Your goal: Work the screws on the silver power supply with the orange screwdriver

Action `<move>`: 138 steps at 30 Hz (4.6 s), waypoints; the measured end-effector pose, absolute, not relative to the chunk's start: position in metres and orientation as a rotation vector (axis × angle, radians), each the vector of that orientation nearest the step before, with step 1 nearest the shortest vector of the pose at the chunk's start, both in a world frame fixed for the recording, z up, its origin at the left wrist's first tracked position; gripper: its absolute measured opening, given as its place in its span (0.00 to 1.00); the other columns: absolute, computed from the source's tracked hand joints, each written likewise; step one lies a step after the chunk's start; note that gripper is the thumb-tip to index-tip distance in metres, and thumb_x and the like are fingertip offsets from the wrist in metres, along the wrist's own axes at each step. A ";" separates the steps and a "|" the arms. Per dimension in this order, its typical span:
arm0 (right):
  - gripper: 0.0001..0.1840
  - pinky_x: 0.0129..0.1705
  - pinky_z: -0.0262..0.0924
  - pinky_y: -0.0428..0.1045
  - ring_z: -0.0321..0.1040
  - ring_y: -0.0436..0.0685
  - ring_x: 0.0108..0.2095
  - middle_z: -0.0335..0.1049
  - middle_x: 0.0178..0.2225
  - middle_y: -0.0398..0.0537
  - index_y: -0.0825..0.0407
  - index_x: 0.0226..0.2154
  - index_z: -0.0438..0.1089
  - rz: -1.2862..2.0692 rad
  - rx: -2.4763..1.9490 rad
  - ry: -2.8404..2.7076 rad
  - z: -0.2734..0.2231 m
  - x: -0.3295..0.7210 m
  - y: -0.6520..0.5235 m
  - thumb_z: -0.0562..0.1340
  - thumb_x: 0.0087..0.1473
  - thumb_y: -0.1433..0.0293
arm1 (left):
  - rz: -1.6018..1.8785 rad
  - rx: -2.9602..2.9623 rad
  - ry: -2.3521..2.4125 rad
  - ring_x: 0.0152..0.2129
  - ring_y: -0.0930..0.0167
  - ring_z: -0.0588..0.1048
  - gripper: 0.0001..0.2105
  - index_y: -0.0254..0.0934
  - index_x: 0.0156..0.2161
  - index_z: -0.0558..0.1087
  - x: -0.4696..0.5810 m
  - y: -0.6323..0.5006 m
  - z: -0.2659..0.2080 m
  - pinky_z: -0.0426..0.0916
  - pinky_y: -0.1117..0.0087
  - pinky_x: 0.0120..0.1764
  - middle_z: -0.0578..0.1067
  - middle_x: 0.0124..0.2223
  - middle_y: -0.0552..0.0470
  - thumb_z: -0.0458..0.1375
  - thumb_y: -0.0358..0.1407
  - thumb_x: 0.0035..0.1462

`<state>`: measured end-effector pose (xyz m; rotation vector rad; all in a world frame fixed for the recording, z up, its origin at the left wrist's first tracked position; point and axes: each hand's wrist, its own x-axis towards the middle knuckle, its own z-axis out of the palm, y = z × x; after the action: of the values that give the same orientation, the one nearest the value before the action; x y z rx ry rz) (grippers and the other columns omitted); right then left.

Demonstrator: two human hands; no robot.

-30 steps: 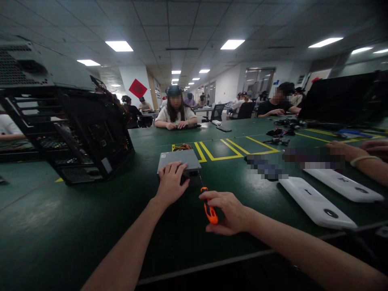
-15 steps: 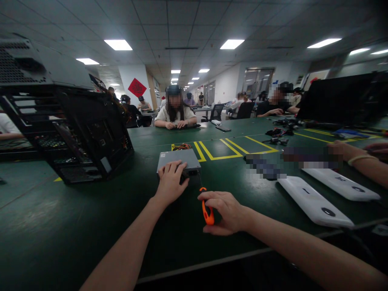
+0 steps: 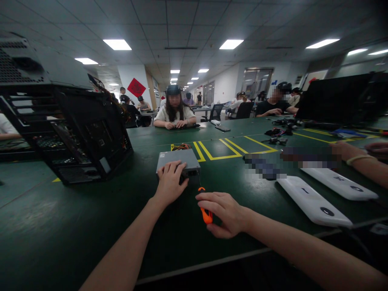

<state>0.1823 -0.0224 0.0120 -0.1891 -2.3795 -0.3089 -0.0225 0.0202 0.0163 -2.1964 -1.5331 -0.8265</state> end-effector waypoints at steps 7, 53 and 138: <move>0.19 0.29 0.64 0.47 0.69 0.54 0.32 0.69 0.39 0.58 0.57 0.41 0.59 -0.429 -0.156 -2.335 0.011 0.176 -0.022 0.56 0.53 0.59 | -0.836 -2.191 -1.527 0.50 0.62 0.61 0.22 0.43 0.51 0.63 -0.022 0.020 0.016 0.52 0.57 0.49 0.66 0.53 0.48 0.55 0.37 0.49; 0.22 0.33 0.64 0.48 0.68 0.55 0.36 0.67 0.40 0.58 0.57 0.45 0.57 -0.340 -0.194 -2.389 0.010 0.177 -0.022 0.53 0.54 0.58 | -0.838 -2.207 -1.537 0.50 0.61 0.60 0.22 0.43 0.52 0.63 -0.023 0.020 0.016 0.52 0.56 0.49 0.65 0.54 0.47 0.55 0.38 0.49; 0.17 0.30 0.63 0.48 0.69 0.55 0.34 0.68 0.38 0.58 0.56 0.41 0.60 -0.501 -0.195 -2.336 0.018 0.178 -0.026 0.53 0.55 0.61 | -0.802 -2.202 -1.551 0.51 0.62 0.59 0.22 0.42 0.52 0.62 -0.023 0.019 0.017 0.52 0.57 0.49 0.64 0.55 0.48 0.55 0.39 0.50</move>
<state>0.1783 -0.0263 0.0177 -0.1949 -2.3362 -0.5006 -0.0227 0.0193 0.0173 -2.2024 -1.5507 -0.8019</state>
